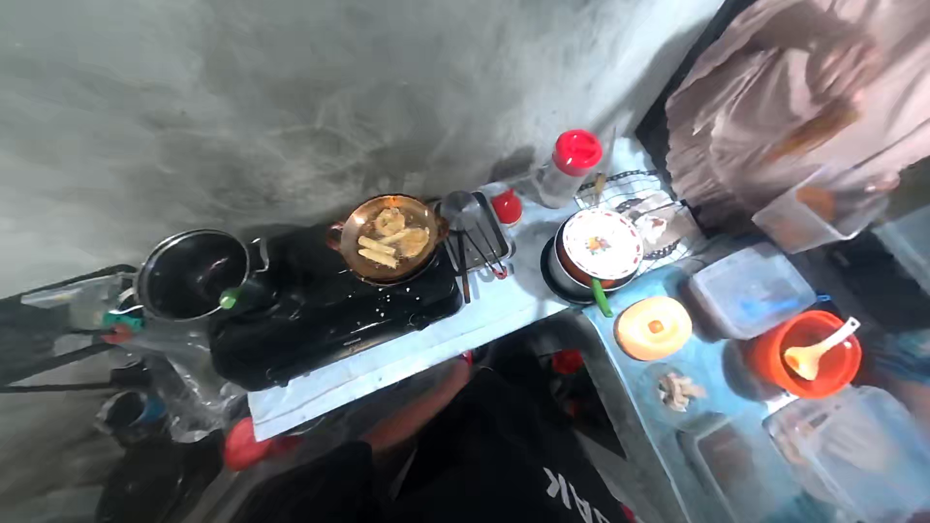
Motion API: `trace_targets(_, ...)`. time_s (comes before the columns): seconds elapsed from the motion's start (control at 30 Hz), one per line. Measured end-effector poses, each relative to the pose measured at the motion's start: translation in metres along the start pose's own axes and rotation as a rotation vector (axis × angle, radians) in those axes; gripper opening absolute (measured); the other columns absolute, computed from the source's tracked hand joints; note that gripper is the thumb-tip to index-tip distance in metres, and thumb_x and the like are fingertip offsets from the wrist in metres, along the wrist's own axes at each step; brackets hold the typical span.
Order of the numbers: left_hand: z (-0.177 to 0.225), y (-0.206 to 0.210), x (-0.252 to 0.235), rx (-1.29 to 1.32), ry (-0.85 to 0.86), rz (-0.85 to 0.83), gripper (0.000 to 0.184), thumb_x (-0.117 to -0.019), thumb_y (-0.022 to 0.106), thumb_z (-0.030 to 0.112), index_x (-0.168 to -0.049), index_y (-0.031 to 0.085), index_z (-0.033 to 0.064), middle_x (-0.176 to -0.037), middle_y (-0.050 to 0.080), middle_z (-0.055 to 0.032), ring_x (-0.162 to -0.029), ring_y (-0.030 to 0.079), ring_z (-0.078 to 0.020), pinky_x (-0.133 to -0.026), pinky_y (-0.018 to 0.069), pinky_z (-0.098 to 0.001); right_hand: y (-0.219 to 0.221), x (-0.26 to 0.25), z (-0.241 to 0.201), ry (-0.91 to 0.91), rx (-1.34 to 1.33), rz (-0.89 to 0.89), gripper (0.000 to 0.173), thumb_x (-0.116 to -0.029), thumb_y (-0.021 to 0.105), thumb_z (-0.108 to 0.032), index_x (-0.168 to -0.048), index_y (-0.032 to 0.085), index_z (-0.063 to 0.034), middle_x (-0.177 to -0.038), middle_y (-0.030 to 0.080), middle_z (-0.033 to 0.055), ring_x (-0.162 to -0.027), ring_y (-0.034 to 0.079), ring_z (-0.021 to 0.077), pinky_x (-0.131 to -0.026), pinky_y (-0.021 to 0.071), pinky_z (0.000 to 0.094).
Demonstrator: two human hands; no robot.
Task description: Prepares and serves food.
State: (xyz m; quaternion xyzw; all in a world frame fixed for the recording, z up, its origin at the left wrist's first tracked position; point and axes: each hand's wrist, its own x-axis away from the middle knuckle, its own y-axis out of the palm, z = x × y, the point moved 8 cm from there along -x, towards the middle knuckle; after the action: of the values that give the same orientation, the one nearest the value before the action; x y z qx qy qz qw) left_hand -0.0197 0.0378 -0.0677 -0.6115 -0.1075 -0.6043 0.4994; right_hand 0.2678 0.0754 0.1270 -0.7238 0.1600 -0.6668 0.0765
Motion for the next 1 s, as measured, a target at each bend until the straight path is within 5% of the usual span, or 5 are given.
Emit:
trace_targets(0.07, 0.007, -0.010, -0.010, -0.036, 0.025, -0.014, 0.054, -0.1111, 0.034, 0.039, -0.136, 0.058, -0.0030, -0.137, 0.059, -0.0279, -0.130, 0.056, -0.0437, -0.106, 0.0433, -0.0636, 0.025, -0.135, 0.047, -0.349, -0.014, 0.784, 0.042, -0.1099, 0.046, -0.028, -0.128, 0.068, 0.0029, -0.114, 0.073, 0.0259, -0.105, 0.072, 0.0386, -0.098, 0.0544, 0.0526)
trace_targets(0.2, 0.080, -0.058, 0.001, 0.021, 0.231, -0.086, 0.075, -0.1095, 0.014, 0.056, -0.133, 0.064, 0.0052, -0.133, 0.064, -0.0237, -0.128, 0.059, -0.0398, -0.107, 0.0424, -0.0634, -0.056, -0.194, 0.029, -0.360, -0.159, 0.730, 0.043, -0.1056, 0.055, -0.036, -0.138, 0.064, -0.0097, -0.117, 0.075, 0.0150, -0.105, 0.073, 0.0335, -0.096, 0.0566, 0.0573)
trace_targets(0.4, 0.255, -0.182, 0.017, 0.313, 0.748, 0.380, 0.045, -0.1064, 0.054, 0.037, -0.142, 0.058, 0.0102, -0.130, 0.068, -0.0097, -0.121, 0.065, -0.0230, -0.108, 0.0497, -0.0491, -0.184, -0.144, -0.038, -0.436, -0.234, 1.138, 0.034, -0.1040, 0.057, -0.035, -0.116, 0.073, -0.0075, -0.112, 0.071, 0.0141, -0.101, 0.070, 0.0304, -0.088, 0.0584, 0.0500)
trace_targets(0.53, 0.327, -0.228, -0.027, 0.301, 0.759, 0.659, 0.064, -0.0956, 0.070, 0.034, -0.151, 0.047, 0.0122, -0.139, 0.062, -0.0114, -0.129, 0.058, -0.0305, -0.108, 0.0483, -0.0533, -0.214, -0.144, -0.044, -0.378, -0.178, 1.225, 0.034, -0.1014, 0.059, -0.040, -0.102, 0.074, -0.0098, -0.106, 0.069, 0.0121, -0.101, 0.069, 0.0286, -0.081, 0.0599, 0.0462)
trace_targets(1.0, 0.389, -0.232, -0.084, 0.252, 0.582, 0.787, 0.089, -0.0797, 0.084, 0.036, -0.155, 0.040, 0.0189, -0.132, 0.063, -0.0141, -0.124, 0.058, -0.0353, -0.102, 0.0490, -0.0559, -0.297, -0.202, -0.071, -0.679, 0.189, 1.128, 0.022, -0.0936, 0.066, -0.010, -0.113, 0.074, -0.0134, -0.119, 0.067, 0.0174, -0.114, 0.063, 0.0385, -0.087, 0.0569, 0.0530)
